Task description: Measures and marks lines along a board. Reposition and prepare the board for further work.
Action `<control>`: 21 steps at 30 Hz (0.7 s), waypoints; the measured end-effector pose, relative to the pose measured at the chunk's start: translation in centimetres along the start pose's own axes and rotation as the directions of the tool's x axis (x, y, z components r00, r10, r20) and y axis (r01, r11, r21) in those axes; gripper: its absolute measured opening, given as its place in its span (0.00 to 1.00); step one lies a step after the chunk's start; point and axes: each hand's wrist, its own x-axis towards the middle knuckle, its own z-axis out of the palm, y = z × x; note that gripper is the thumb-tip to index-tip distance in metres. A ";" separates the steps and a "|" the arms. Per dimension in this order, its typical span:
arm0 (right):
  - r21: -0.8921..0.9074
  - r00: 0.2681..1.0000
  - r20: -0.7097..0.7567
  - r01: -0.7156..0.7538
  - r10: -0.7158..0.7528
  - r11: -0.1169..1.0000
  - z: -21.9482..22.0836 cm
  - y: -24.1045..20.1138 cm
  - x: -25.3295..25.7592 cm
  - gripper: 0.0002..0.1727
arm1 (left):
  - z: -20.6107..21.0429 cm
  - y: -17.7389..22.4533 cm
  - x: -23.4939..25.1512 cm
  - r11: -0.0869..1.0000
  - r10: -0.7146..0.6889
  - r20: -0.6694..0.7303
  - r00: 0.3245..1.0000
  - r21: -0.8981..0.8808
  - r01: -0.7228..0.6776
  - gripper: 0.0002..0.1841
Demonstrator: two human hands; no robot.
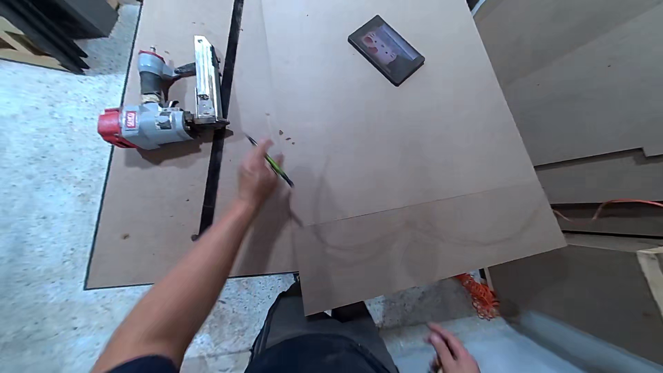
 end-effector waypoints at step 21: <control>0.047 0.856 0.376 0.365 -0.355 0.930 23.1 -25.4 14.8 0.50 | 0.3 1.4 -12.2 0.772 0.210 0.488 0.847 -0.615 0.162 0.12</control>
